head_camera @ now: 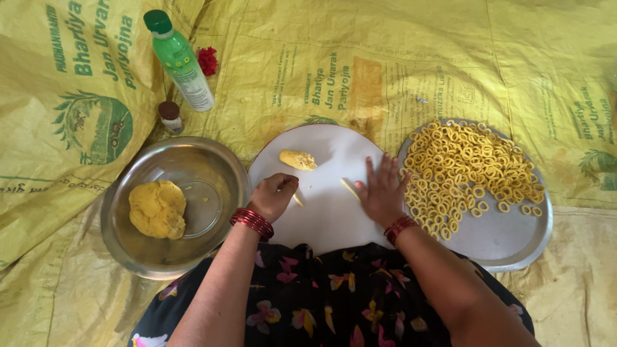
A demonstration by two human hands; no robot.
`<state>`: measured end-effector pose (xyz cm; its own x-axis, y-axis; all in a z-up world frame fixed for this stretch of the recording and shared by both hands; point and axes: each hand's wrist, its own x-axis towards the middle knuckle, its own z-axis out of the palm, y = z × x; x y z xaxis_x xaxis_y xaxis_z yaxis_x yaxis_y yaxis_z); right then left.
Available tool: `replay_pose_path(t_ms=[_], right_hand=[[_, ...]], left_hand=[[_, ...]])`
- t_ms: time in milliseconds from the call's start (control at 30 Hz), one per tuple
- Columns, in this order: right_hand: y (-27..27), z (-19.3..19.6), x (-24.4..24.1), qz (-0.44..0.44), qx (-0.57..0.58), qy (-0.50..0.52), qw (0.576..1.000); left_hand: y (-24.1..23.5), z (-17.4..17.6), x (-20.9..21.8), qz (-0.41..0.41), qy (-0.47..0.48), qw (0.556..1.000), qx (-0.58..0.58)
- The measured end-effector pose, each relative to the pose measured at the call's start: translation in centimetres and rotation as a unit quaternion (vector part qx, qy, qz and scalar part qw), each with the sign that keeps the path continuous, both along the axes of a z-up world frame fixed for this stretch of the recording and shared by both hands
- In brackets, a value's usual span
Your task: The person takes small pieces of yellow dough from a metal bowl, rolls them into thin strips on a white plate, and forms them into rings. The finished rings are placed on a large metal tray. The person repeats this process throughout the clip.
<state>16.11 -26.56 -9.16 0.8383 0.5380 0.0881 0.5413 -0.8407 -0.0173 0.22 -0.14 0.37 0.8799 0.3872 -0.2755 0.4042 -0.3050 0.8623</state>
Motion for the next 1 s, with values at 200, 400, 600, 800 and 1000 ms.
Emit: replay_pose_path(t_ms=[200,400,600,800,1000], right_hand=[[3.9,1.1,-7.3,0.139,-0.01,0.056,0.989],[4.7,0.7,-10.6,0.189,0.03,0.11,0.975],[1.6,-0.6,-3.4,0.013,-0.046,0.011,0.999],[-1.9,-0.3,0.9,-0.102,0.006,0.069,0.992],[0.2,-0.2,4.0,-0.144,0.01,0.078,0.986]], left_hand=[[0.1,-0.6,0.0,-0.003,0.005,1.0,-0.001],[0.2,-1.1,0.1,-0.005,-0.023,0.999,-0.026],[0.1,-1.0,0.0,-0.006,0.001,0.999,-0.04],[-0.1,-1.1,0.4,-0.017,-0.058,0.997,-0.041],[-0.4,-1.3,1.1,-0.018,-0.048,0.998,-0.038]])
